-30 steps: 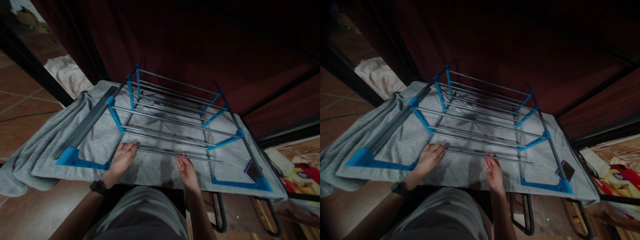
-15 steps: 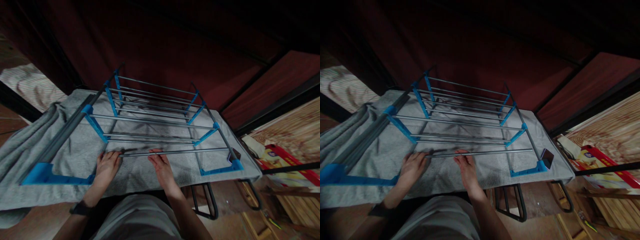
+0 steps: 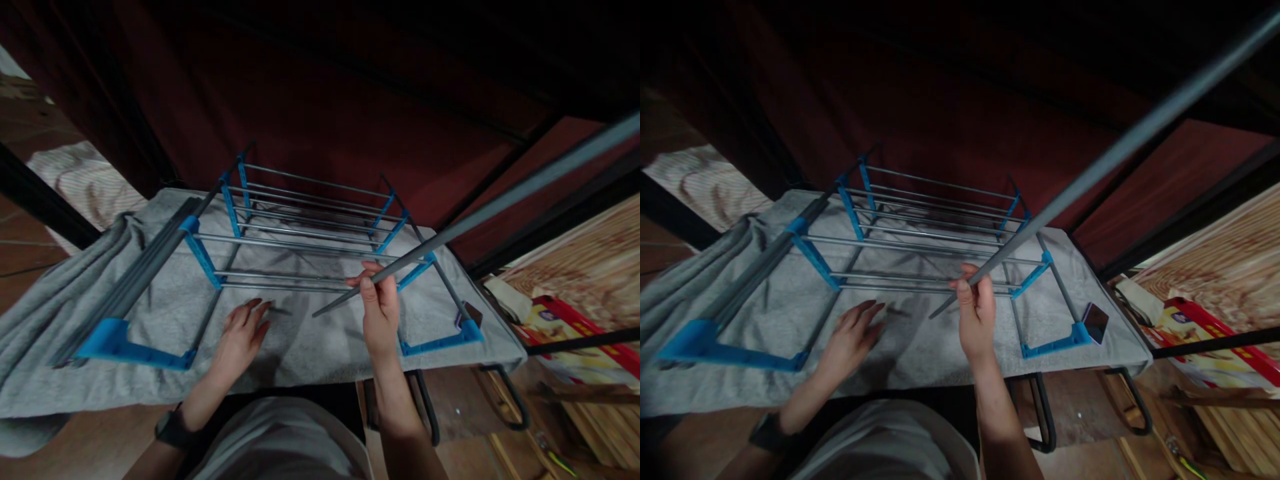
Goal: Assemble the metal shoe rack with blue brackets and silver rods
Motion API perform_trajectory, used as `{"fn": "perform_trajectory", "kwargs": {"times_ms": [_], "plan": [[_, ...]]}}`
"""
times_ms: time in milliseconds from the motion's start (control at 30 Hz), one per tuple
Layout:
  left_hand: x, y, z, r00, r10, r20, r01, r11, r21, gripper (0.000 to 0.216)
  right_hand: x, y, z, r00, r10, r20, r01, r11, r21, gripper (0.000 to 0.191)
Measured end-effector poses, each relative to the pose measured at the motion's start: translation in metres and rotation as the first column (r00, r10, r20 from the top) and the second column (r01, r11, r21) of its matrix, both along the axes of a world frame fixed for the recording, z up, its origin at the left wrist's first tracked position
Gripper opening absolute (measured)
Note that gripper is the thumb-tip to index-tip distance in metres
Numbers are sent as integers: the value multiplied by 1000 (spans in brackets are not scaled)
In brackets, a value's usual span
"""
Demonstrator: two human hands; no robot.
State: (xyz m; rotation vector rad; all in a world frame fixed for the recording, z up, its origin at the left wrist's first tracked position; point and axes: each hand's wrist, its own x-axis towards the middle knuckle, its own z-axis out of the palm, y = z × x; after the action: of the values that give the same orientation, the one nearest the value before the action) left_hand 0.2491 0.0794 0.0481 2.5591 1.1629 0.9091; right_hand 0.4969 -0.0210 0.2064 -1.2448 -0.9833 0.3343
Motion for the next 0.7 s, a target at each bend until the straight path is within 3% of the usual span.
{"fn": "perform_trajectory", "kwargs": {"times_ms": [133,267,367,567,700], "plan": [[1,-8,9,999,-33,32,34,999,-13,36,13,-3,8,946,-64,318,78,996,-31,25],[4,-21,25,992,-106,68,102,993,58,33,19,-3,-5,828,-12,561,67,995,-78,30],[7,-36,39,977,-206,56,193,966,174,34,24,0,-30,758,38,651,61,990,-129,34],[25,-65,64,919,-394,2,369,863,344,34,41,1,-93,613,45,789,186,962,-199,35],[41,-65,63,930,-354,-100,365,853,372,38,42,-2,-119,534,117,837,207,942,-263,38]]}}
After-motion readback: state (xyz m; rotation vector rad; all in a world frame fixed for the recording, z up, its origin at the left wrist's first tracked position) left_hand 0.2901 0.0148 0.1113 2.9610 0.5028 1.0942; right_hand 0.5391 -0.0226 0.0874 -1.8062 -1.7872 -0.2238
